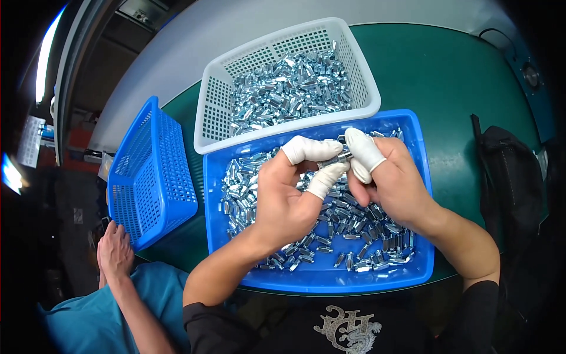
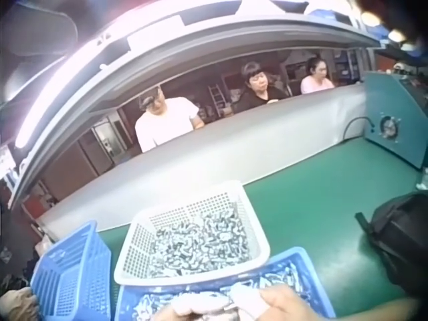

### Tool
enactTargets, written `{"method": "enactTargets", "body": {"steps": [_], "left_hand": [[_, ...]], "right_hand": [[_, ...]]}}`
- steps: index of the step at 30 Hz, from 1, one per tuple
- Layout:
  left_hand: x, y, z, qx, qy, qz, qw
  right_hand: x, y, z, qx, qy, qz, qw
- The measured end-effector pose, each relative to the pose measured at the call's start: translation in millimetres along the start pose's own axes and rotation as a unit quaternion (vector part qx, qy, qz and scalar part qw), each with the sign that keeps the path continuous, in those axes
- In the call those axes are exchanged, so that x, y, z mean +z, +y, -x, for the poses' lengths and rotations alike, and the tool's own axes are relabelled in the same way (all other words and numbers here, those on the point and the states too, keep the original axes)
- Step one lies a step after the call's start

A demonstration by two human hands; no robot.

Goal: Inspecting and handling small metal components from a blue bin at a workstation.

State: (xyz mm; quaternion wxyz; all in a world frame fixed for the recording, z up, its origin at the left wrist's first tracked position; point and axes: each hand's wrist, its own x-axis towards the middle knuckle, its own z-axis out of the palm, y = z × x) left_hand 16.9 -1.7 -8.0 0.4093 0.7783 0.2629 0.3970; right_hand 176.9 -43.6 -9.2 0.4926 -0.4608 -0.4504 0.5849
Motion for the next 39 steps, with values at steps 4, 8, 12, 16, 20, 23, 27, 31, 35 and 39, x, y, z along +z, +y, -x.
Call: {"method": "enactTargets", "body": {"steps": [4, 8, 12, 16, 20, 23, 27, 31, 35, 39], "left_hand": [[-2, -5, -3, 0.035, -0.008, -0.09, 0.995], [-9, 4, -9, 0.016, -0.01, -0.121, 0.992], [-13, -3, -3, -0.067, -0.013, -0.065, 0.996], [-5, 2, -10, 0.044, 0.056, -0.136, 0.988], [-4, 6, -12, 0.158, 0.058, -0.186, 0.968], [-5, 8, -12, 0.149, 0.05, -0.176, 0.972], [-10, 7, -18, 0.148, 0.034, -0.17, 0.974], [-30, -20, -28, -0.026, 0.121, -0.101, 0.987], [-35, -27, -31, 0.033, 0.152, -0.302, 0.94], [-12, -31, -15, 0.159, -0.02, -0.301, 0.94]], "right_hand": [[2, 0, -2, -0.027, 0.029, 0.022, 0.999], [0, 3, -4, -0.011, 0.034, 0.002, 0.999], [-3, 5, -5, 0.02, 0.02, -0.008, 1.0], [-3, -3, -7, 0.065, 0.016, -0.051, 0.996], [-12, -5, -9, 0.232, -0.093, -0.18, 0.951], [-12, -7, -9, 0.26, -0.124, -0.206, 0.935], [-11, -5, -9, 0.213, -0.065, -0.165, 0.961], [-11, -1, -13, 0.079, 0.107, -0.162, 0.978], [-9, -3, -10, 0.023, 0.128, -0.134, 0.982], [-7, -5, -10, 0.003, 0.149, -0.133, 0.98]]}}
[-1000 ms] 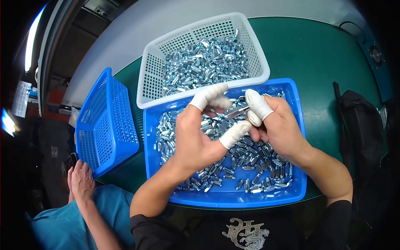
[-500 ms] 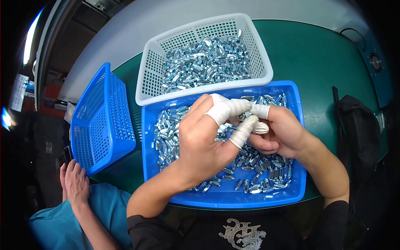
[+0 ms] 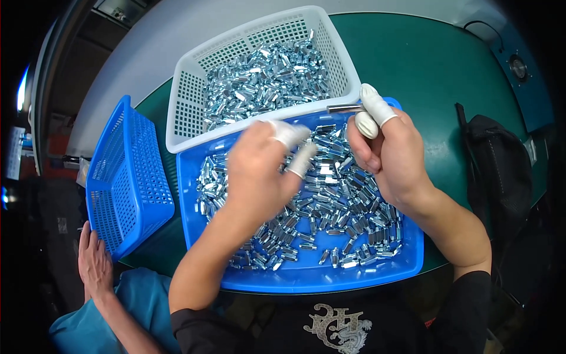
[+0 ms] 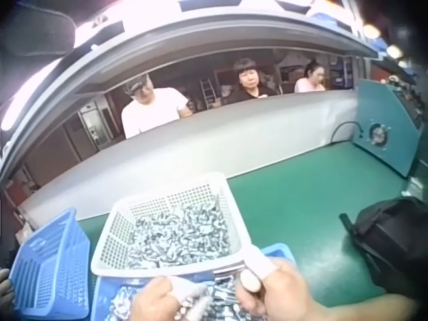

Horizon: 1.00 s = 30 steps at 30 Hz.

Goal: Inspecting and handling small metal components from a blue bin at a workstation.

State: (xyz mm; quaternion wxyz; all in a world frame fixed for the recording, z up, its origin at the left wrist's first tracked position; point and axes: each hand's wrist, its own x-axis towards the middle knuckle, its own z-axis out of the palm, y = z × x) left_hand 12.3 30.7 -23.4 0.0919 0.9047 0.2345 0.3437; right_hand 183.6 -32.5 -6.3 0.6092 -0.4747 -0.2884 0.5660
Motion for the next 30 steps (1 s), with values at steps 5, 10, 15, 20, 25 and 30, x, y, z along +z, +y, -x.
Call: {"method": "enactTargets", "body": {"steps": [5, 10, 15, 20, 25, 30], "left_hand": [[21, 13, 9, -0.055, -0.113, -0.02, 0.992], [21, 13, 11, -0.086, -0.132, -0.036, 0.987], [13, 8, 7, -0.066, -0.14, -0.042, 0.987], [-8, 19, 6, -0.293, -0.151, 0.237, 0.914], [-24, 11, -2, -0.316, -0.134, 0.355, 0.869], [-26, 9, -1, -0.369, 0.003, 0.46, 0.808]], "right_hand": [[-3, 4, -1, 0.006, -0.013, 0.005, 1.0], [-3, 3, 1, -0.007, -0.024, 0.003, 1.0], [-5, 5, -2, -0.01, -0.028, 0.0, 1.0], [-3, 5, 0, -0.016, -0.024, 0.004, 1.0], [-4, 6, 1, -0.023, -0.035, 0.036, 0.998], [-2, 7, 2, -0.028, -0.043, 0.062, 0.997]]}}
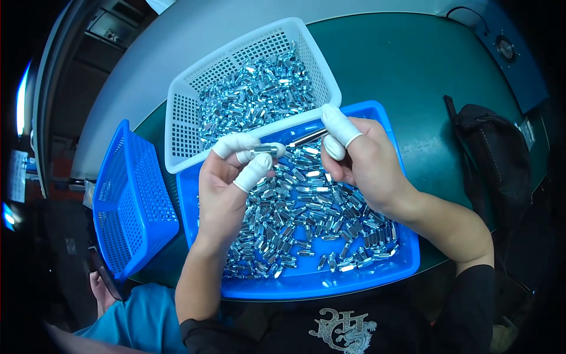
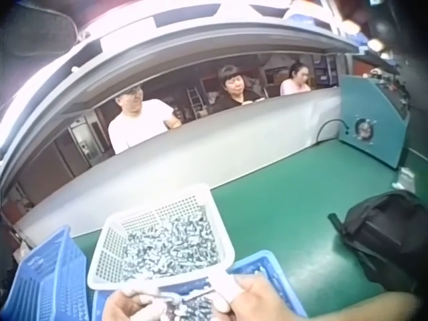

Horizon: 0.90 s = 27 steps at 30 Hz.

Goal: Inspecting and handling small metal components from a blue bin at a workstation.

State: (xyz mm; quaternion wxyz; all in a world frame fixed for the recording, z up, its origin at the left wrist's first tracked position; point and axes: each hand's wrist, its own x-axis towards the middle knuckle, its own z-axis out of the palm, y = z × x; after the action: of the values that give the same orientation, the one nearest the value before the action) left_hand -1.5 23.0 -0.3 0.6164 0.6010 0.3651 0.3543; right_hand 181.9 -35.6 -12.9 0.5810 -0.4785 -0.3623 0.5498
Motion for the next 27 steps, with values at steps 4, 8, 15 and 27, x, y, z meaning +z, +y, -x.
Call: {"method": "enactTargets", "body": {"steps": [4, 8, 15, 27], "left_hand": [[7, 2, 4, -0.001, -0.014, 0.094, 0.995], [13, 0, 7, 0.011, -0.002, 0.068, 0.998], [7, -6, 10, 0.042, -0.011, 0.011, 0.999], [13, -9, 15, 0.223, -0.029, -0.235, 0.946]], "right_hand": [[2, 2, 1, -0.007, -0.006, 0.014, 1.0], [5, 0, 4, -0.012, -0.001, 0.003, 1.0], [4, 5, 5, -0.04, -0.028, 0.051, 0.997], [3, -2, 2, 0.069, -0.144, 0.072, 0.985]]}}
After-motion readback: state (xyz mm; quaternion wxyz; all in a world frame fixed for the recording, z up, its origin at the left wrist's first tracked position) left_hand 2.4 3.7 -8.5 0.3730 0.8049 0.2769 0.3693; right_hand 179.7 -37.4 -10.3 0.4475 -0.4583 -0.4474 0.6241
